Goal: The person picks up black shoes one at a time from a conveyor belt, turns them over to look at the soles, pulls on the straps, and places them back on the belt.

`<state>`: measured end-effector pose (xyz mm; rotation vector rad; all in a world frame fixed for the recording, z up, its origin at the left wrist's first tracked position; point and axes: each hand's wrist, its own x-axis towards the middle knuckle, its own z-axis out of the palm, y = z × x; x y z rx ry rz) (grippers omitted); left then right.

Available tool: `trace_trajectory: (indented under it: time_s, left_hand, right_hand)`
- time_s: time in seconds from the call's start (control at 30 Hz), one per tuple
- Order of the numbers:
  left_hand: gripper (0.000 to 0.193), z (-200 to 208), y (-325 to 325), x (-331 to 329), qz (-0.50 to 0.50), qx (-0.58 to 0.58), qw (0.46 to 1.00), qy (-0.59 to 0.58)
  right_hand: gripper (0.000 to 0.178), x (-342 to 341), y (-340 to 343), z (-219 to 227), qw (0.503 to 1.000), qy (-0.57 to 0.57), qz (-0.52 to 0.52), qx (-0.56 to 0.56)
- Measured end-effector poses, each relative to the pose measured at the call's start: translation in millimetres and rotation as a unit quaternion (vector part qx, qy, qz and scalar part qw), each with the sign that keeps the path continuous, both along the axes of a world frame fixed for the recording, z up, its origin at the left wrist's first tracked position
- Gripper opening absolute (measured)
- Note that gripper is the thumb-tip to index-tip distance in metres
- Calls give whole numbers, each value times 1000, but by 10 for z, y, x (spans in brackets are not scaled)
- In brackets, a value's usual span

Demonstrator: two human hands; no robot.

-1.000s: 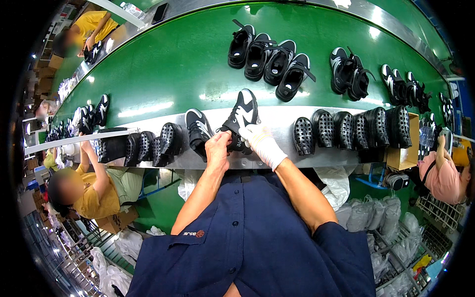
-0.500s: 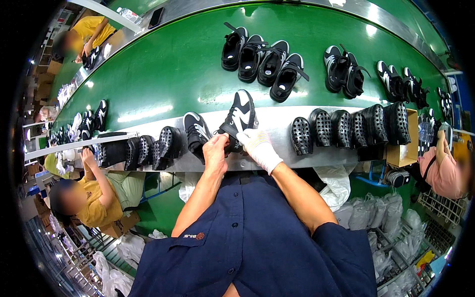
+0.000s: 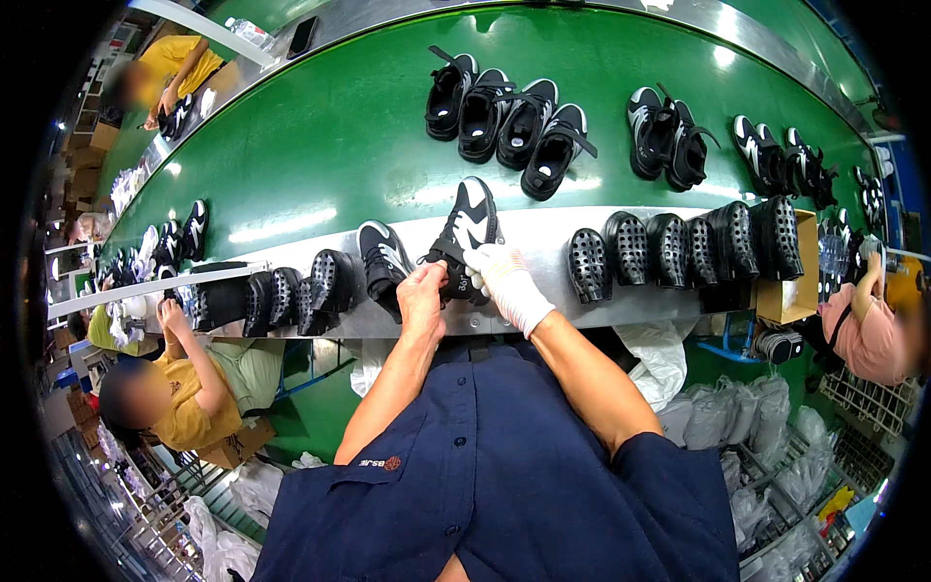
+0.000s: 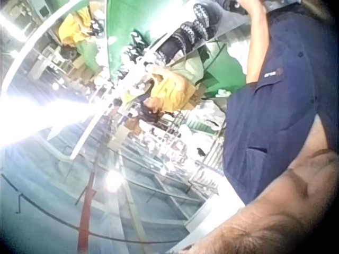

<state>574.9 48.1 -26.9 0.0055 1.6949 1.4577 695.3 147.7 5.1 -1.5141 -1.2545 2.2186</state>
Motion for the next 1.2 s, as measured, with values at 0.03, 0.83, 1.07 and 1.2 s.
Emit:
trace_trajectory:
  time_s: [0.03,0.83,1.07,1.2]
  left_hand:
    - [14,-76,-9,-8,3,10,1000,5]
    - [18,-70,-29,-23,-37,-14,994,106]
    - [27,261,144,41,-184,-160,906,347]
    - [23,76,-71,-4,-243,-47,919,307]
  right_hand:
    - [28,-5,-34,-16,1000,5,8,19]
    - [40,21,-114,-427,937,-106,199,265]
    - [40,54,-136,-689,924,-177,202,272]
    - [25,237,-275,-785,921,-224,57,314]
